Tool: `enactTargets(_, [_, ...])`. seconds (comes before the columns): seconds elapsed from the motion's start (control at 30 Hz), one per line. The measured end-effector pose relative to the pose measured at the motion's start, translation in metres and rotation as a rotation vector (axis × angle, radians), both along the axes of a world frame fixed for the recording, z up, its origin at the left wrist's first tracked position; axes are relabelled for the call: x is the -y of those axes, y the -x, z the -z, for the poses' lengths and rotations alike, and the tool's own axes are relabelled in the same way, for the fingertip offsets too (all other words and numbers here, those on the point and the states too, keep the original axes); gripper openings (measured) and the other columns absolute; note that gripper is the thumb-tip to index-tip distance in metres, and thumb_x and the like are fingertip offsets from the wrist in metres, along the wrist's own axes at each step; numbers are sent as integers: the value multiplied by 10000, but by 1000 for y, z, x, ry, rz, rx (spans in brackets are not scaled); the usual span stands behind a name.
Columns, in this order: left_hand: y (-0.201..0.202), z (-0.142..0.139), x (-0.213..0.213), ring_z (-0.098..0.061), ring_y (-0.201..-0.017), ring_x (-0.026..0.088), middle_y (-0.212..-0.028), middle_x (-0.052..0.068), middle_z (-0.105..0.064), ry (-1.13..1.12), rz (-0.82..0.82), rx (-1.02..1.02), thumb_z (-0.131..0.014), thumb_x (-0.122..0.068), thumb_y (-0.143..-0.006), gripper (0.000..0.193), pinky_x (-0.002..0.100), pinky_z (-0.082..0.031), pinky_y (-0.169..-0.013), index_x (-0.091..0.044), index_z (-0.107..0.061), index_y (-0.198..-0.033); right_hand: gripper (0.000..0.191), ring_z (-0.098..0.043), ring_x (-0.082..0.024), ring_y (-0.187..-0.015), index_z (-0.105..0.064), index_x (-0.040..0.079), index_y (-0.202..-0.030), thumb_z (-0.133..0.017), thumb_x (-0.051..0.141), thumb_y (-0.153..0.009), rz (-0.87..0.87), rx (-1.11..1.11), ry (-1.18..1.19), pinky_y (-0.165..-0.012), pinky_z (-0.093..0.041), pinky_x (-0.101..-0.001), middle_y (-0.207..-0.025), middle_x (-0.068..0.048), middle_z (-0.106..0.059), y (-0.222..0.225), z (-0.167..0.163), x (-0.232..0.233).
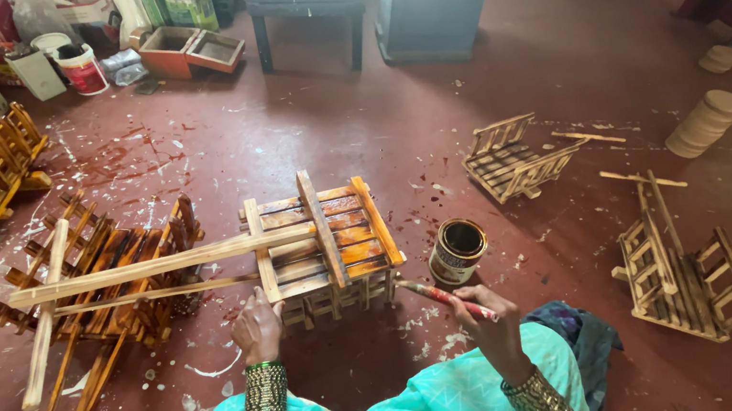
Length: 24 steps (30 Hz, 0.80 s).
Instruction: The person sits on the workshop floor staining small wooden furniture pieces. They hold a piece steady with one hand while applying dark stain with a brush in the other hand, dipping the brush into a stain can between strokes and working across the slats and frame of the piece.
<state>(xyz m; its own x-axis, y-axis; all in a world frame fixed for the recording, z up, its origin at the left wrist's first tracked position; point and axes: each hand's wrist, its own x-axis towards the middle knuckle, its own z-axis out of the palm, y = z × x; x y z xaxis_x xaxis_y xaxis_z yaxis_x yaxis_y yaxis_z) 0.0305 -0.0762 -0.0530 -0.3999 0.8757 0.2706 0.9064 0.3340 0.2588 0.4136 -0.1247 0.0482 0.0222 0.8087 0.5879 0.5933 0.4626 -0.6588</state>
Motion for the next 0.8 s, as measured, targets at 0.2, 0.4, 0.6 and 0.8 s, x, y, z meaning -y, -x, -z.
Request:
enactTargets(0.2, [2,2,0,-754,-903,328,-1154,133,-736,-26,13,-22,-748,-502,-841,659,434,-614,-731,-100,-641,-1352,105,-746,-179,-697,-764,47,-928,-775,128,-862,36,-10,-3,-628,-573,-304,-823,-85,-763,4,-12,-34])
enactTargets(0.4, [1,3,0,-751,-909,332,-1145,118,-739,7,-1,9,-750,-488,-849,650,442,-611,-727,-101,-639,-1359,108,-741,-161,-740,-752,27,-955,-754,113,-891,50,-102,-24,-675,-566,-286,-856,-100,-763,4,-23,-30])
enactTargets(0.6, [1,4,-1,-744,-932,341,-1154,108,-737,-18,-7,2,-745,-491,-851,633,455,-604,-759,-116,-643,-1350,137,-750,-161,-810,-731,7,-999,-764,75,-885,77,-107,-139,-725,-576,-285,-933,-110,-769,-1,-30,-23])
enactTargets(0.8, [0,2,0,-739,-951,342,-1178,112,-727,-15,-11,40,-745,-490,-846,656,462,-600,-763,-109,-629,-1367,138,-746,-159,-802,-726,8,-993,-763,75,-878,25,-89,-130,-714,-583,-287,-920,-107,-764,12,-19,-15])
